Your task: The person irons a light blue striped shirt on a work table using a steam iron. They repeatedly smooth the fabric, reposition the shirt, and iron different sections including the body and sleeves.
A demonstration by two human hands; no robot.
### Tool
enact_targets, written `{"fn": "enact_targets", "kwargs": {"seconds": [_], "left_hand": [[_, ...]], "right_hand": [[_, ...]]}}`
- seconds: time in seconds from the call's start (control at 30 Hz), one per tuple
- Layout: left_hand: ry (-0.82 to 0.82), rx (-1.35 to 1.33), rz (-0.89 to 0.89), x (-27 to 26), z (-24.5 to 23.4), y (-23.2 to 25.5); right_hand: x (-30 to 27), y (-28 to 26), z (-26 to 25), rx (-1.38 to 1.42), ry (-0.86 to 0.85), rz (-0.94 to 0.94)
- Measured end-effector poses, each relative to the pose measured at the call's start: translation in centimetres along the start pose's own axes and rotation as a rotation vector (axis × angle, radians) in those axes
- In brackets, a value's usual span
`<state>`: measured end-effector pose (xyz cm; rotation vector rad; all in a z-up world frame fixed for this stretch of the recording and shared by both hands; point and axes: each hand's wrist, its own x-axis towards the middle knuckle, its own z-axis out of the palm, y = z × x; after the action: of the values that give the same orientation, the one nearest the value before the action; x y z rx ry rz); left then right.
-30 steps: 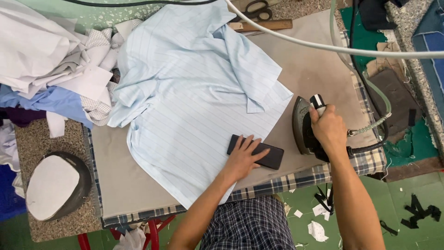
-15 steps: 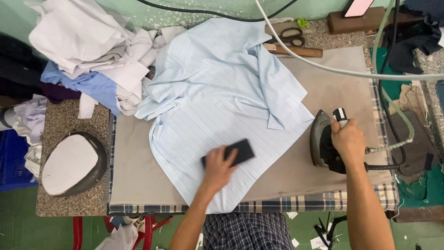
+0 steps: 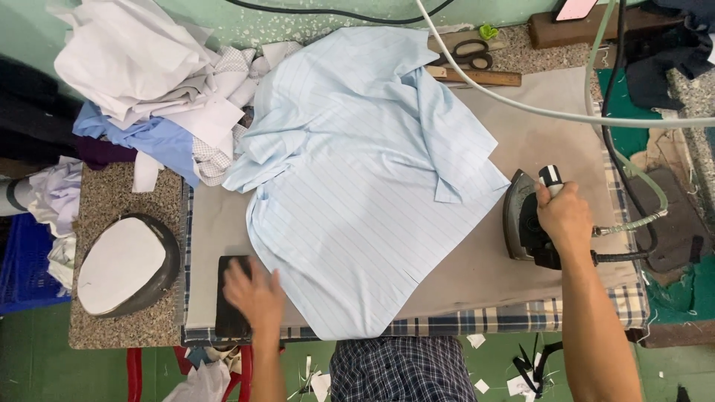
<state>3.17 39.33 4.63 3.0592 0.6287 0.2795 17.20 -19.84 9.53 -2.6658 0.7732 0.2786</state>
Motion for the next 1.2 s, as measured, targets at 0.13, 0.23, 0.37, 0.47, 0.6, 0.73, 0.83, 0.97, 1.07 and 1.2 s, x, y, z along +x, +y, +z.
{"fn": "enact_targets", "kwargs": {"seconds": [0.13,0.23,0.37,0.47,0.6,0.73,0.83,0.97,1.07,1.2], "left_hand": [[0.088,-0.343,0.556,0.9,1.5,13.9],[-0.127,-0.460,0.834,0.6,2.7,23.0],[-0.392,-0.374,1.018,1.2,7.1,28.7],[-0.367,-0.331,0.927,5.1,6.5,30.4],[-0.483,-0.236,0.801,11.1,6.1,32.4],[-0.549,-0.135,0.659,16.5,7.9,33.5],[-0.580,-0.063,0.561,18.9,10.0,34.3],[-0.592,-0.050,0.476,20.4,10.8,35.3],[-0.619,-0.145,0.555,20.8,10.8,34.2],[-0.541,-0.590,0.627,18.5,5.9,30.5]], "right_hand": [[0.3,1.2,1.6,-0.065,0.027,-0.008],[-0.8,2.1,3.0,-0.124,0.069,-0.010],[-4.7,0.7,2.1,-0.088,-0.009,0.048],[-6.7,-0.3,1.1,-0.070,-0.068,0.069],[-7.7,-1.0,0.7,-0.051,-0.123,0.098],[-7.9,-1.7,0.2,-0.093,-0.168,0.082],[-7.8,-1.9,0.2,-0.127,-0.197,0.064],[-7.1,-1.8,0.6,-0.162,-0.191,0.004],[-6.2,-3.2,0.0,-0.152,-0.195,-0.018],[-4.1,-5.2,-0.4,-0.131,-0.154,-0.074]]}}
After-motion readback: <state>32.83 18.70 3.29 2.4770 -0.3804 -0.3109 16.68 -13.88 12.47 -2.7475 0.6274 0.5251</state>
